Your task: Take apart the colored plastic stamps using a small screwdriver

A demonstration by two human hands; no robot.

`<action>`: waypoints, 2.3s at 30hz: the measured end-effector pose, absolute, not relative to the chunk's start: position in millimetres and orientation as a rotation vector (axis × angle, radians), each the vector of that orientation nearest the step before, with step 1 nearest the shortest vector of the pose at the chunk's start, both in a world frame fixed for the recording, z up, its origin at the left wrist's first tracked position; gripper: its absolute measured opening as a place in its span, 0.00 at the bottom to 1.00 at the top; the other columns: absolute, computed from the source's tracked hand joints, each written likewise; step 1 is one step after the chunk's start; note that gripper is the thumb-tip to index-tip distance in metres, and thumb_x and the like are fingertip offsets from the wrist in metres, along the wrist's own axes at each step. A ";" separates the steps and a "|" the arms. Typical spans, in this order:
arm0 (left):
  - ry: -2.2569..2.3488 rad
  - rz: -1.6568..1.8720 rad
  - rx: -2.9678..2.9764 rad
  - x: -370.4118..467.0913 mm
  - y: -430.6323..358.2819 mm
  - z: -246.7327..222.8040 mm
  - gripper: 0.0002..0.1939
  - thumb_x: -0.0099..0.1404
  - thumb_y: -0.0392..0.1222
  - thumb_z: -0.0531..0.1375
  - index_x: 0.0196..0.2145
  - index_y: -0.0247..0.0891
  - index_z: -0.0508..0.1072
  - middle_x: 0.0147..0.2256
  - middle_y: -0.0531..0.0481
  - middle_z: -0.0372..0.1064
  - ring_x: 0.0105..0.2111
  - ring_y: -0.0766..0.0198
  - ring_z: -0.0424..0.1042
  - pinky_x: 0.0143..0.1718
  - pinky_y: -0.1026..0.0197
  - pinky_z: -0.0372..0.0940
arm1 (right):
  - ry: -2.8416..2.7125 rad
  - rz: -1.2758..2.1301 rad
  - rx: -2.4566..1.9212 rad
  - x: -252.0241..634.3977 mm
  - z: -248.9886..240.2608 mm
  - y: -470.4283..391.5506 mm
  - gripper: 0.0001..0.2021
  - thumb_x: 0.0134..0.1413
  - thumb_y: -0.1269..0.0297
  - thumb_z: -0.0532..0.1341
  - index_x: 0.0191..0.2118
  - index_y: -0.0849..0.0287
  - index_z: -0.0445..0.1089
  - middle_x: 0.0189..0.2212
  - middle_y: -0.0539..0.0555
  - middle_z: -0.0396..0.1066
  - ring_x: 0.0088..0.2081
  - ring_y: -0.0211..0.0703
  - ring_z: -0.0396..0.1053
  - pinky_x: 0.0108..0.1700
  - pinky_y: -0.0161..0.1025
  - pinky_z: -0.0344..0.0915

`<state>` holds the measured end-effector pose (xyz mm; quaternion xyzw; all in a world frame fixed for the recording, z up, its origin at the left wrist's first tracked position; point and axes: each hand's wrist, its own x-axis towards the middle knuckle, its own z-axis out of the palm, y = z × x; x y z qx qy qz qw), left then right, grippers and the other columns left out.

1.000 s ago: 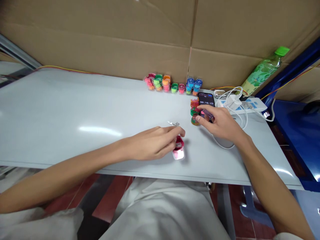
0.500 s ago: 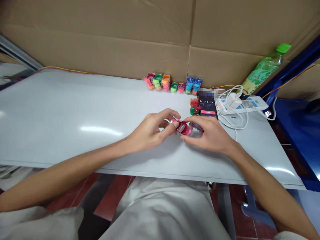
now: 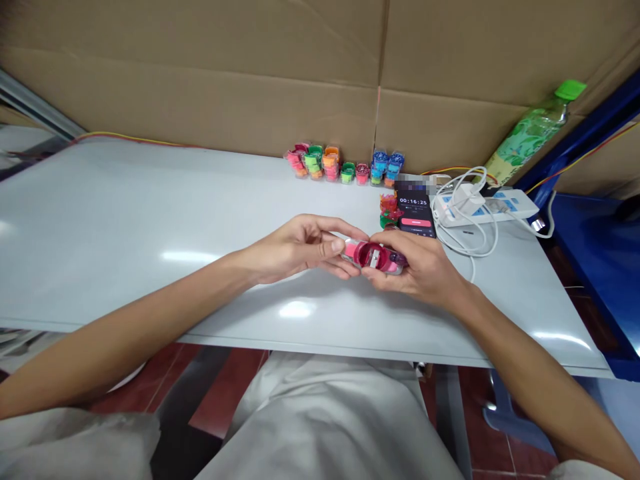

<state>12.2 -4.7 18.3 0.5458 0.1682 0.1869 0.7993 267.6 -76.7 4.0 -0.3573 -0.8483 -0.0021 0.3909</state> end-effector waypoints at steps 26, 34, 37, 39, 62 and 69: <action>0.391 0.497 1.019 30.9 -28.3 13.4 0.28 0.61 0.54 0.76 0.50 0.35 0.75 0.43 0.42 0.80 0.42 0.57 0.81 0.47 0.55 0.73 | -2.056 0.011 -0.905 254.8 11.1 -81.4 0.31 0.52 0.43 0.76 0.57 0.56 0.77 0.45 0.60 0.75 0.40 0.46 0.76 0.36 0.41 0.74; 0.422 0.436 1.010 29.4 -16.4 11.3 0.35 0.62 0.73 0.62 0.45 0.36 0.73 0.35 0.43 0.81 0.28 0.60 0.76 0.35 0.58 0.69 | -1.726 -0.033 -0.929 259.9 19.9 -88.8 0.12 0.76 0.58 0.57 0.48 0.47 0.79 0.32 0.52 0.79 0.30 0.45 0.75 0.33 0.46 0.71; 0.393 0.327 1.010 29.2 -17.2 11.9 0.33 0.66 0.72 0.59 0.46 0.36 0.74 0.37 0.43 0.80 0.31 0.59 0.77 0.35 0.59 0.67 | -1.794 -0.179 -0.829 263.3 22.0 -84.0 0.12 0.73 0.52 0.61 0.47 0.48 0.80 0.35 0.54 0.81 0.37 0.49 0.79 0.39 0.49 0.74; 0.411 0.286 1.012 29.7 -17.8 11.1 0.33 0.67 0.71 0.58 0.48 0.35 0.75 0.39 0.43 0.80 0.32 0.59 0.77 0.36 0.58 0.67 | -1.772 -0.249 -0.774 265.0 24.1 -81.4 0.12 0.69 0.48 0.65 0.45 0.49 0.81 0.34 0.53 0.81 0.36 0.47 0.79 0.38 0.47 0.74; 0.452 0.267 0.955 32.0 -20.5 3.3 0.34 0.69 0.73 0.52 0.44 0.37 0.75 0.33 0.44 0.79 0.28 0.59 0.77 0.30 0.59 0.65 | -1.435 -0.299 -0.846 264.6 21.5 -80.2 0.20 0.57 0.40 0.72 0.32 0.53 0.80 0.23 0.52 0.78 0.27 0.48 0.78 0.28 0.45 0.66; 0.537 0.353 0.992 33.3 -21.6 2.8 0.33 0.71 0.72 0.53 0.46 0.37 0.74 0.36 0.43 0.79 0.32 0.57 0.79 0.39 0.56 0.72 | -1.580 -0.032 -1.129 267.3 26.7 -92.9 0.04 0.61 0.59 0.74 0.37 0.50 0.81 0.23 0.47 0.78 0.20 0.42 0.74 0.21 0.41 0.65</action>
